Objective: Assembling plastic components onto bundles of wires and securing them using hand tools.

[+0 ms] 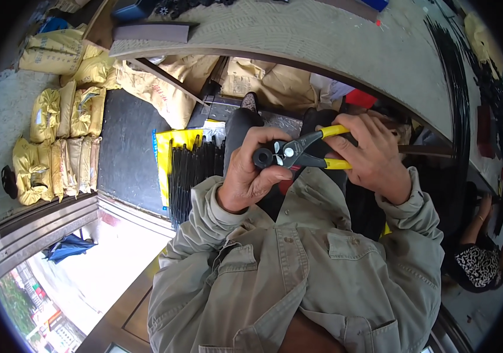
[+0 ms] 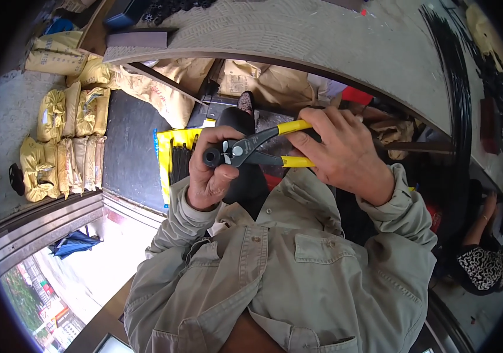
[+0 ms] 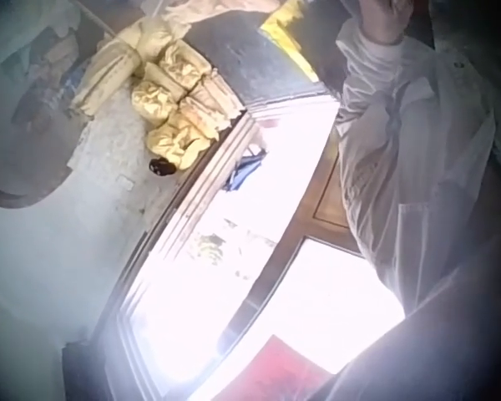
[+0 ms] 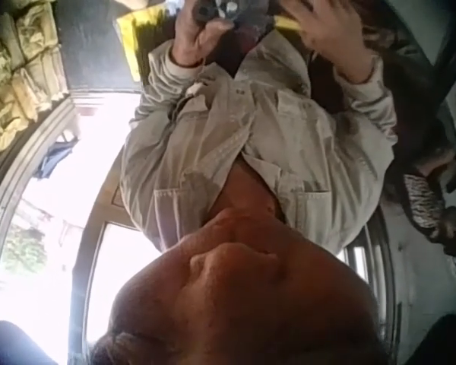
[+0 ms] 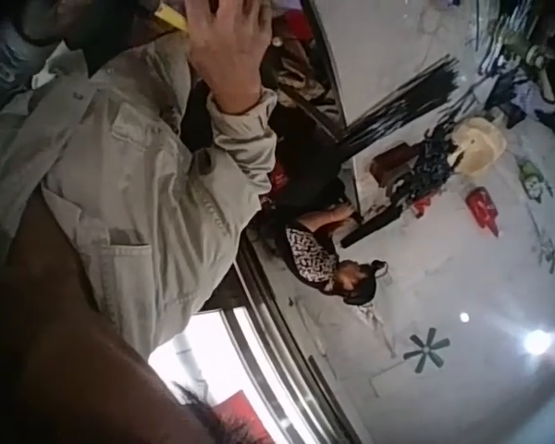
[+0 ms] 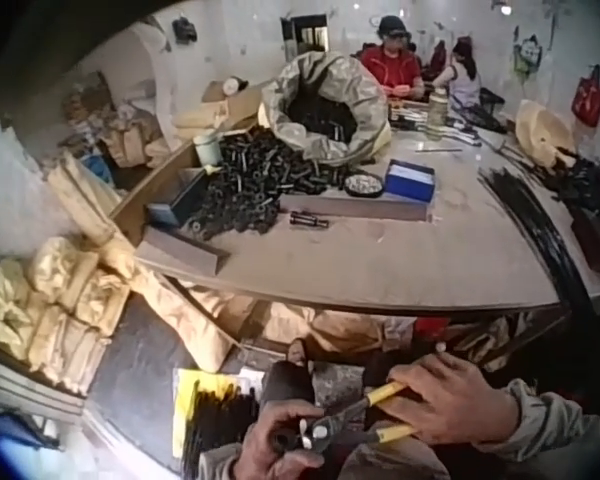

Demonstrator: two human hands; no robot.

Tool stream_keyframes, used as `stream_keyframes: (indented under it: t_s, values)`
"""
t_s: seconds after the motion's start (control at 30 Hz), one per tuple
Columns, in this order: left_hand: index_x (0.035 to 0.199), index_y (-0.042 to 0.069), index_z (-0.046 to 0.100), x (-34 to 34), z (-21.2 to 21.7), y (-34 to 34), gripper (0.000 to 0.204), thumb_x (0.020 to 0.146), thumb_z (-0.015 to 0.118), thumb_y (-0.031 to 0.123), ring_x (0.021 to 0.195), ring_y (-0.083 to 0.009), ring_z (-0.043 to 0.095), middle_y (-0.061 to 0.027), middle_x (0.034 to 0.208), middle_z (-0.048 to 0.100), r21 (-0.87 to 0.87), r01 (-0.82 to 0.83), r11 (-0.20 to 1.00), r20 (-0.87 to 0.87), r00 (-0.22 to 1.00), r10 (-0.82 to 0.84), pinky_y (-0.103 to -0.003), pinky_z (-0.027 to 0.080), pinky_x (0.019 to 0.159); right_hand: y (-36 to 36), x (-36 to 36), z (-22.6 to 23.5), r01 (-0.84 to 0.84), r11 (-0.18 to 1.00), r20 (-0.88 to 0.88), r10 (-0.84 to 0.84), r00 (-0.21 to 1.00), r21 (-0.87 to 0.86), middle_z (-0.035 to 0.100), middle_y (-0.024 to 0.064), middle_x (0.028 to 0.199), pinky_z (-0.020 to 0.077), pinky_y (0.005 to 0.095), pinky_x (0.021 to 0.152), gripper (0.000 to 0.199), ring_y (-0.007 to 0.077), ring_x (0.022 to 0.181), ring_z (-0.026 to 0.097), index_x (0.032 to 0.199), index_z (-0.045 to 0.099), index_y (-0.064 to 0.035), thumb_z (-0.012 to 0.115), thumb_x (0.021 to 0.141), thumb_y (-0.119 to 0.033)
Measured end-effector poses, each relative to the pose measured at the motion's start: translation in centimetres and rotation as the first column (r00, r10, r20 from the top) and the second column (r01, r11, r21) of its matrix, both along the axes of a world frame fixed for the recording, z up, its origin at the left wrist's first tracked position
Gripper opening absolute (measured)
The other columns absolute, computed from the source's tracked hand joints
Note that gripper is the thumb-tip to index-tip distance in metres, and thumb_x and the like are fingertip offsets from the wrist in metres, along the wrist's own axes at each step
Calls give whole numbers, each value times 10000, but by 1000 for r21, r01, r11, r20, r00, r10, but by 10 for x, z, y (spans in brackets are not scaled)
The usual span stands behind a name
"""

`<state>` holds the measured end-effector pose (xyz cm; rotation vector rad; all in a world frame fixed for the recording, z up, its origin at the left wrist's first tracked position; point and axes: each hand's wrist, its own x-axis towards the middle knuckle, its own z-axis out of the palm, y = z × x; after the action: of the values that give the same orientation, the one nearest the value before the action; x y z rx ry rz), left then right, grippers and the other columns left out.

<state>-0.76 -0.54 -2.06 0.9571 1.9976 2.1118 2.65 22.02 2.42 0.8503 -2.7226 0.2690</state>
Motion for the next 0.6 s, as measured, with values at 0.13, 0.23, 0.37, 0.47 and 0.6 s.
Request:
stream_keyframes:
  t_s: [0.13,0.23,0.37,0.47,0.6]
  values:
    - [1055,-33,500,2,-12,5,501,868,477,430,739,-180,534,-115,895,548,97,-140,985,-16,990,142,-264,417,663,-10,-3,-26,9,991,8,-8,1000,-131,510,125,970,445,371,690,266,277,817,544,923,601,-46,644,708,-195]
    - [1040,-42,517,3,-11,9,559,895,371,477,732,-188,540,-123,876,557,90,-249,964,-25,967,252,-265,417,654,-15,-9,-31,5,986,-11,-7,1000,-168,512,125,948,443,365,663,255,270,799,546,905,600,-45,646,704,-196]
    - [1018,-48,536,5,-10,11,617,911,277,502,716,-201,547,-133,846,566,3,-384,923,-61,922,383,-268,416,647,-18,-13,-32,4,989,-34,-9,999,-149,514,126,929,441,358,636,241,265,774,549,880,599,-44,651,690,-183]
    - [1008,-46,541,4,-12,12,603,913,286,492,702,-208,550,-138,825,568,9,-426,905,-93,901,425,-270,417,646,-19,-14,-36,2,990,-25,-6,1000,-143,514,126,930,444,358,636,233,266,764,551,874,599,-45,652,680,-164]
    - [998,-48,543,0,-15,15,595,917,284,481,670,-205,542,-138,820,570,11,-455,890,-87,887,454,-266,413,628,-18,-16,-49,-15,980,56,27,998,-196,517,125,907,450,355,631,228,270,754,556,873,600,-43,643,661,-115]
